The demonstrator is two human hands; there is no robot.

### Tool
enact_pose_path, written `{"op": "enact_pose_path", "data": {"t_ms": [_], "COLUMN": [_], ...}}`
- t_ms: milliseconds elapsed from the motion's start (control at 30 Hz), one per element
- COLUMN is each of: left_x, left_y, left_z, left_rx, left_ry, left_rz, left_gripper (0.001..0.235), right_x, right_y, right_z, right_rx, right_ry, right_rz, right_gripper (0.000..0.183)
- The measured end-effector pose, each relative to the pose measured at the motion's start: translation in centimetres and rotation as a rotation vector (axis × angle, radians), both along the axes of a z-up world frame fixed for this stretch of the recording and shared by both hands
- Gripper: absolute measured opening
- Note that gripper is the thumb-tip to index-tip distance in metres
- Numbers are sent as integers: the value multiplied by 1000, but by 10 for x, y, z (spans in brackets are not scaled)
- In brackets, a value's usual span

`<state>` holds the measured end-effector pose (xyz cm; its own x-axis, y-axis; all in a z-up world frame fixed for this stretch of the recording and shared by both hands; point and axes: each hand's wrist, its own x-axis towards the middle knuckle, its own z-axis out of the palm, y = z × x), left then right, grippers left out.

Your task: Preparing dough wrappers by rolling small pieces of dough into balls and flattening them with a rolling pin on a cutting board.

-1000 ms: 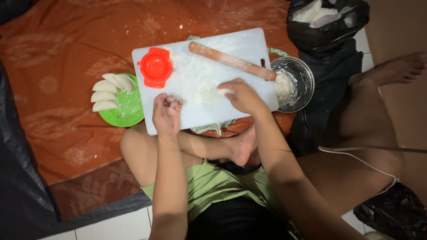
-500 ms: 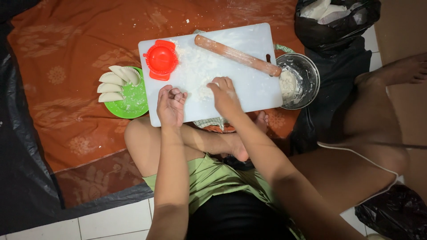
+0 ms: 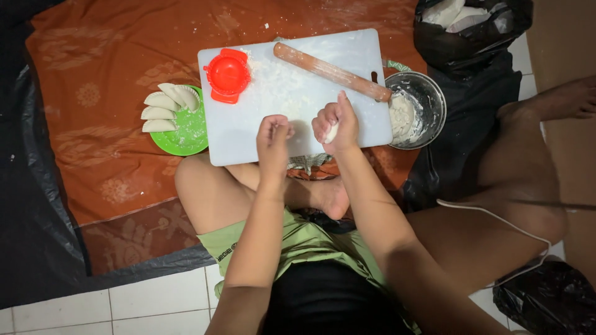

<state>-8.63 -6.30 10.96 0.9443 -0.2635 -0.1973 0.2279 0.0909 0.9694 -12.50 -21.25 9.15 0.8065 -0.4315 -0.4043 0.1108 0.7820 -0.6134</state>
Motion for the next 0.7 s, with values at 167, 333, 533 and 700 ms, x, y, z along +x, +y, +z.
{"op": "enact_pose_path", "data": {"t_ms": [167,333,533,700], "left_x": [-28,-19,44,49], "left_y": [-15,-29,-40,-27], "left_z": [50,34,-9,10], "left_rx": [118,166,314,-17], "left_ry": [-279,-386,-343,53], "left_rz": [-36,-268,369,226], "left_gripper": [33,50,10,53], "right_x": [1,2,-7,-6], "right_y": [6,40,34,21], "right_z": [3,20,31,41], "right_rx": [-29,-270,-403,-809], "right_ry": [40,155,-221,-95], "right_rz": [-30,-61,314,2], "right_gripper": [66,64,83,59]}}
